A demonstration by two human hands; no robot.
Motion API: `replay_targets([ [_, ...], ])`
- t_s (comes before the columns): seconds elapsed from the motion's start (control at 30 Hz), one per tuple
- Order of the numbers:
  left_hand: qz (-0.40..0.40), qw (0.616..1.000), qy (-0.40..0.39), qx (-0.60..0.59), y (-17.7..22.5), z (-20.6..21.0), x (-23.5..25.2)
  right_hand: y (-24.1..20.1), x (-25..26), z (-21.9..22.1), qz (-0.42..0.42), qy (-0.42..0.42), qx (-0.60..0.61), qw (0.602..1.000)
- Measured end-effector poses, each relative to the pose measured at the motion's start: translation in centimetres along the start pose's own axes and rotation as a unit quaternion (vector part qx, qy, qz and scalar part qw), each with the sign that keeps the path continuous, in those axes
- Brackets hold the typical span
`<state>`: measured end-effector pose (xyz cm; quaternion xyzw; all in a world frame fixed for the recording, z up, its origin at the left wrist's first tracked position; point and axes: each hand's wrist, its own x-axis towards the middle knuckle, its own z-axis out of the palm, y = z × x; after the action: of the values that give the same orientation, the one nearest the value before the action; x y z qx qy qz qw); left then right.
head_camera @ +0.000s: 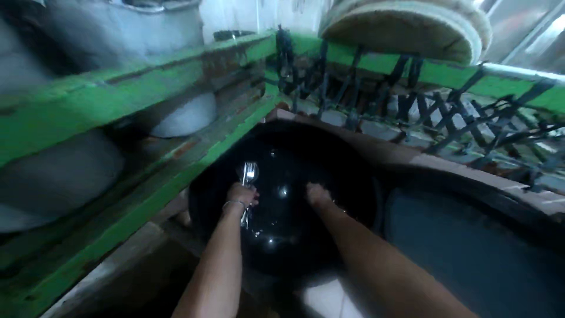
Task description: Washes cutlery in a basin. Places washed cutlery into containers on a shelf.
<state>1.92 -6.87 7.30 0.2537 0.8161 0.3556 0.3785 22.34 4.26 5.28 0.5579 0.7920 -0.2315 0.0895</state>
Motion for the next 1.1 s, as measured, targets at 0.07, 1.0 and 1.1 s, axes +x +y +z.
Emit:
replay_targets([
  [0.07,0.013,1.000,-0.023,0.011,0.2,0.2,-0.1,-1.1,1.0,0.7,-0.025,-0.001,-0.033,0.999],
  [1.0,0.036,0.855,-0.291,0.429,-0.8,8.8,-10.2,1.5,1.8,-1.2,-0.080,-0.016,0.106,0.991],
  [1.1,0.046,0.784,-0.328,0.525,-0.8,10.2,-9.1,2.2,1.2,-0.7,-0.030,-0.033,0.098,0.994],
])
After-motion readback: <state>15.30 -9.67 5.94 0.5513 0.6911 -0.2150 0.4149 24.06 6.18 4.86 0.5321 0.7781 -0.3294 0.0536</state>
